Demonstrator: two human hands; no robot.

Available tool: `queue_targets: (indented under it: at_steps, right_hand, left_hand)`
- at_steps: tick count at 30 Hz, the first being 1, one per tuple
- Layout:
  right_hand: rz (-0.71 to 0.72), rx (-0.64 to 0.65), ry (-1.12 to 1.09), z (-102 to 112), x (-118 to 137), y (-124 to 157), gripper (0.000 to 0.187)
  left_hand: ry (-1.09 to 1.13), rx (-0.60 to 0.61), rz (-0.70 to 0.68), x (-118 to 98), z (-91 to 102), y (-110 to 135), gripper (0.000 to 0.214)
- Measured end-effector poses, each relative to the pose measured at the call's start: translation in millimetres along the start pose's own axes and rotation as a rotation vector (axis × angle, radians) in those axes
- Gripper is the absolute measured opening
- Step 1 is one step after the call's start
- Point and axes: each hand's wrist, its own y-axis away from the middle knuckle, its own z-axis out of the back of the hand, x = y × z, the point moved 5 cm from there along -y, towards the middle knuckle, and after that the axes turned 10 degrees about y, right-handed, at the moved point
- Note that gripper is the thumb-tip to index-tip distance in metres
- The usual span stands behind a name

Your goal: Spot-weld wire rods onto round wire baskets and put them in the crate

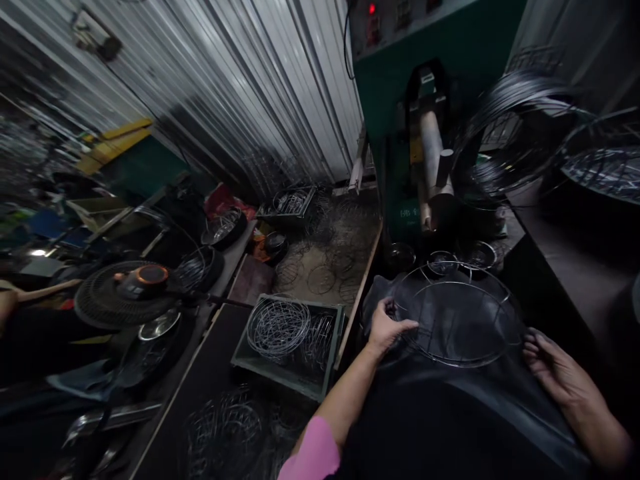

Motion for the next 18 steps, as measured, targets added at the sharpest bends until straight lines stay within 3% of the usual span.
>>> queue_targets:
  at_steps: [3, 7, 9, 12, 14, 16, 18]
  right_hand:
    - [-0.011, 0.005, 0.006, 2.1, -1.2, -5.1, 0.016]
    - [0.045, 0.015, -0.014, 1.4, -4.0, -7.4, 0.02]
    - [0.103, 0.006, 0.02, 2.3, 0.1, 4.2, 0.029]
    - [0.255, -0.005, 0.273, 11.9, 25.1, 35.9, 0.041]
    - [0.388, -0.086, 0.488, 32.0, 55.4, 56.0, 0.044]
    - [0.489, -0.296, 0.624, 69.0, 91.8, 67.0, 0.041]
    - [0.487, -0.571, 0.788, 114.0, 126.0, 64.1, 0.035]
  left_hand:
    - [-0.04, -0.025, 0.036, 4.5, 1.5, -3.6, 0.075]
    - [0.052, 0.031, 0.124, 18.9, 0.4, -10.2, 0.078]
    - [0.077, 0.027, 0.175, 26.2, 1.7, -11.4, 0.078]
    - [0.061, 0.001, 0.25, 33.8, 5.5, -12.8, 0.07]
    - [0.017, 0.015, 0.278, 35.5, 6.0, -17.0, 0.068]
    - [-0.002, 0.036, 0.282, 35.5, 3.5, -22.5, 0.067]
    - [-0.004, 0.049, 0.286, 36.3, -1.0, -26.1, 0.065]
